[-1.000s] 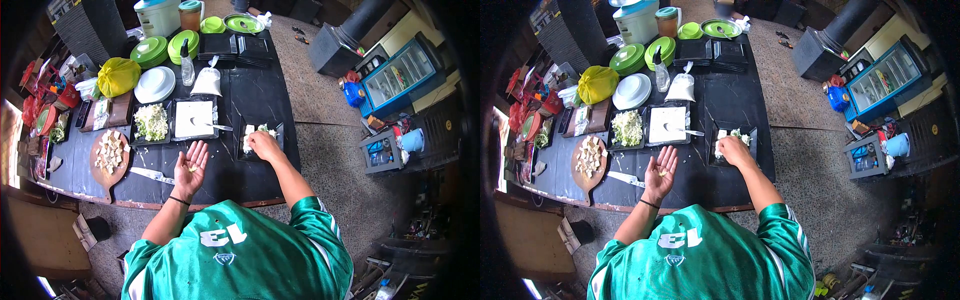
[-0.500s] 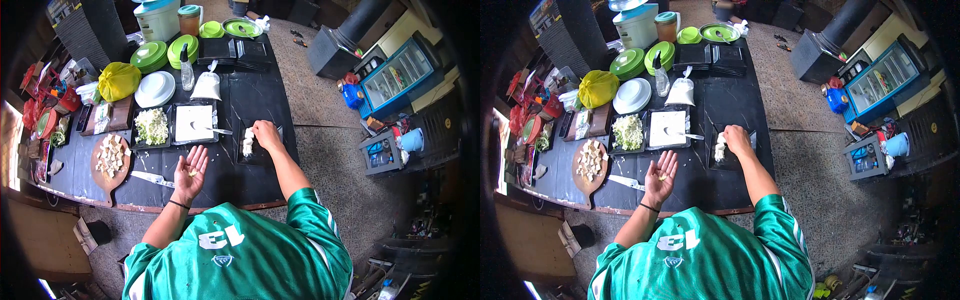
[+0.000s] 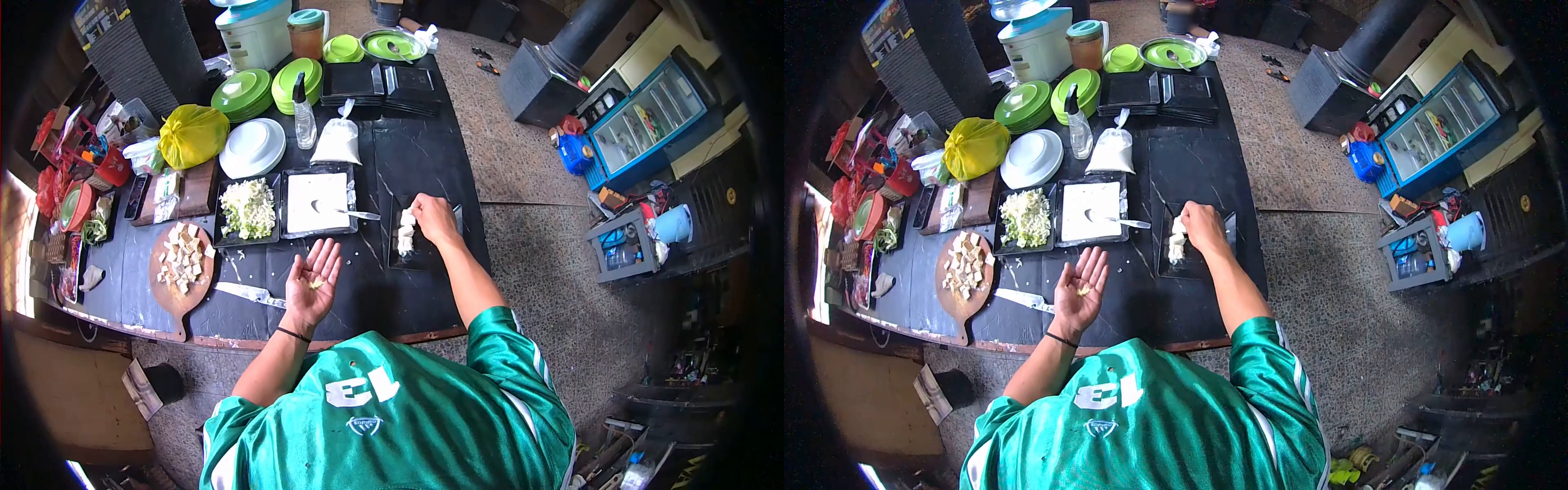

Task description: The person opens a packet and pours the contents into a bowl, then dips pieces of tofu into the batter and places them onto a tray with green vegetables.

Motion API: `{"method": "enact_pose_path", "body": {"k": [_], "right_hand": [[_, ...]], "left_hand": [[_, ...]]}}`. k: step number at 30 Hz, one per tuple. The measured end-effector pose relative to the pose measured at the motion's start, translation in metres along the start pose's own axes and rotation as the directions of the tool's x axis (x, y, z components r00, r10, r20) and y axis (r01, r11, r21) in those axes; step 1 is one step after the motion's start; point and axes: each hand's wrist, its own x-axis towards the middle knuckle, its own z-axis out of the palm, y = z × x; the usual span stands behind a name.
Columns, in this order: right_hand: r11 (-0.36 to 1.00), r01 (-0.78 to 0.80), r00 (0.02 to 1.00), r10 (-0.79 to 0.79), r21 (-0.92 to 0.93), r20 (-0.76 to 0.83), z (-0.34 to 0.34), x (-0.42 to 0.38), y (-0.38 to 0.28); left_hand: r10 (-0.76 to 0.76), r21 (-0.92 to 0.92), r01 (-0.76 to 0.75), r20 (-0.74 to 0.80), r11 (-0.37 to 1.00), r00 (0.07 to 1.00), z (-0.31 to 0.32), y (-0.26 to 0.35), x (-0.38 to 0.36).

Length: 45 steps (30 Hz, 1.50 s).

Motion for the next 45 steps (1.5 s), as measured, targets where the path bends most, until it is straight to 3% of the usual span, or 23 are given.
{"method": "enact_pose_path", "body": {"k": [3, 5, 6, 8, 12, 15, 16, 17, 21, 26, 34, 36, 40, 42, 45], "right_hand": [[0.995, -0.002, 1.000, 0.004, -0.101, 0.020, -0.003, -0.002, -0.001], [0.983, 0.180, 0.980, -0.178, 0.021, -0.084, 0.013, 0.000, 0.021], [0.984, 0.178, 0.981, -0.176, 0.021, -0.086, 0.009, -0.003, 0.017], [0.998, 0.043, 0.999, -0.043, -0.048, -0.005, -0.006, -0.013, 0.002], [0.993, 0.094, 0.989, -0.102, -0.078, -0.104, -0.010, -0.037, 0.003], [0.979, -0.171, 0.984, 0.163, -0.110, -0.071, -0.017, -0.067, -0.015], [0.994, 0.099, 0.970, -0.106, -0.040, -0.219, -0.008, -0.083, -0.011], [0.976, 0.217, 0.933, -0.211, -0.012, -0.290, 0.004, -0.094, -0.010], [0.845, 0.495, 0.859, -0.440, 0.204, -0.262, 0.015, -0.140, -0.054], [0.884, 0.451, 0.873, -0.409, 0.122, -0.265, 0.017, -0.162, -0.079], [0.904, 0.418, 0.889, -0.387, 0.090, -0.244, -0.014, -0.147, -0.040], [0.924, 0.381, 0.908, -0.366, 0.038, -0.203, -0.026, -0.140, -0.033], [0.968, 0.189, 0.952, -0.141, 0.163, -0.271, -0.050, -0.107, -0.002], [0.974, 0.145, 0.940, -0.081, 0.174, -0.331, -0.061, -0.089, 0.017], [0.982, 0.113, 0.954, -0.064, 0.154, -0.294, -0.067, -0.060, 0.042]], "left_hand": [[0.002, 0.027, -0.001, -0.008, 1.000, 1.000, 0.003, -0.001, 0.000], [-0.004, 0.028, 0.005, -0.016, 1.000, 1.000, 0.006, -0.002, 0.001], [-0.006, 0.029, 0.006, -0.016, 1.000, 1.000, 0.005, -0.002, 0.001], [-0.025, 0.021, 0.025, -0.016, 0.999, 1.000, 0.004, -0.002, 0.003], [-0.035, 0.041, 0.035, -0.002, 0.999, 0.999, 0.004, -0.006, 0.005], [-0.059, 0.057, 0.059, 0.003, 0.997, 0.998, 0.003, -0.009, 0.008], [-0.085, 0.073, 0.084, 0.009, 0.994, 0.996, 0.003, -0.012, 0.010], [-0.114, 0.089, 0.112, 0.015, 0.990, 0.993, 0.003, -0.015, 0.012], [-0.236, 0.164, 0.219, 0.089, 0.962, 0.968, 0.013, -0.040, 0.027], [-0.370, 0.276, 0.313, 0.185, 0.909, 0.911, 0.037, -0.081, 0.042], [-0.487, 0.207, 0.456, 0.141, 0.866, 0.862, 0.044, -0.127, 0.063], [-0.488, 0.223, 0.455, 0.125, 0.862, 0.864, 0.047, -0.133, 0.068], [-0.496, 0.189, 0.466, 0.171, 0.864, 0.851, 0.038, -0.133, 0.081], [-0.429, 0.203, 0.418, 0.010, 0.885, 0.903, 0.052, -0.129, 0.075], [-0.395, 0.217, 0.389, -0.017, 0.895, 0.918, 0.048, -0.119, 0.075]]}}
